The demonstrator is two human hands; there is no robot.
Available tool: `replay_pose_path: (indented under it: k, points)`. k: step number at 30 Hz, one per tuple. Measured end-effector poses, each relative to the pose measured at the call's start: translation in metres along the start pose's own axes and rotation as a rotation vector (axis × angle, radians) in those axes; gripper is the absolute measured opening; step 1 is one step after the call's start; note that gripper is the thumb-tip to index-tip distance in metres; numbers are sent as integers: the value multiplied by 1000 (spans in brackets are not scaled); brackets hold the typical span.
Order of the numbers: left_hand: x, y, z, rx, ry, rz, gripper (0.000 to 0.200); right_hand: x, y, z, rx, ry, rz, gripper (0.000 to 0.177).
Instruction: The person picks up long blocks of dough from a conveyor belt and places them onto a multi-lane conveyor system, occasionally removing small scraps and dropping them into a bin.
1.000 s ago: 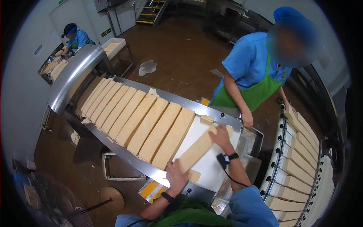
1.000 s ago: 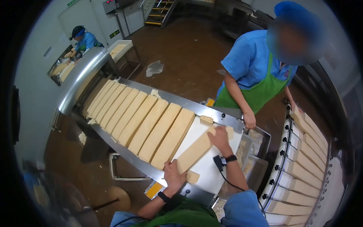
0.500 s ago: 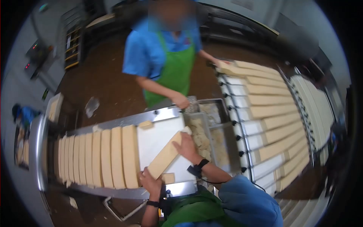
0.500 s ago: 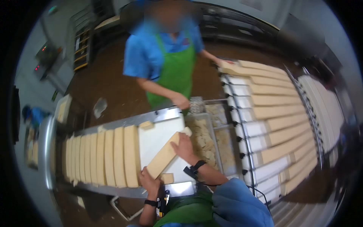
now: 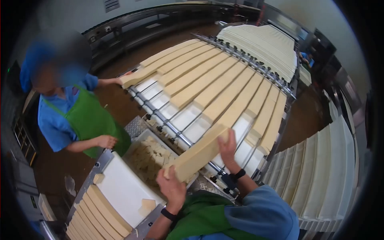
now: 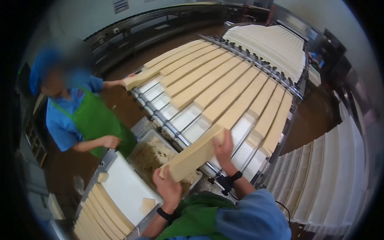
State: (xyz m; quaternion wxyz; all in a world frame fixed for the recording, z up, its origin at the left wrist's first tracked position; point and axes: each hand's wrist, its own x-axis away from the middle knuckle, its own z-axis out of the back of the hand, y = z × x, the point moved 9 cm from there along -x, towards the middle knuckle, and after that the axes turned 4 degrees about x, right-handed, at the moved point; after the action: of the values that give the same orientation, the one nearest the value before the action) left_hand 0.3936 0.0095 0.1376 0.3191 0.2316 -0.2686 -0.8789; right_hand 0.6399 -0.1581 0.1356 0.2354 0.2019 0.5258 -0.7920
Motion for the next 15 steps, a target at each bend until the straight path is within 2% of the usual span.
replay_pose_path:
  k: [3,6,10,11,14,15]
  points:
    - [-11,70,-43,124,-256,-71,78,-40,56,53,82,96,-56,33]
    - [-8,117,-82,169,-426,-137,82,-69,116,63,206,-49,-141,35]
    - [-22,148,-129,168,-639,-150,78,-91,165,27,817,-590,-119,51]
    - [-26,152,-137,197,-592,-175,76,-93,176,30,885,-597,-233,57]
    - [-36,148,-176,277,-452,-211,69,-106,157,42,1124,-471,-114,60]
    - [-39,145,-186,299,-403,-199,67,-104,148,42,1119,-445,-96,61]
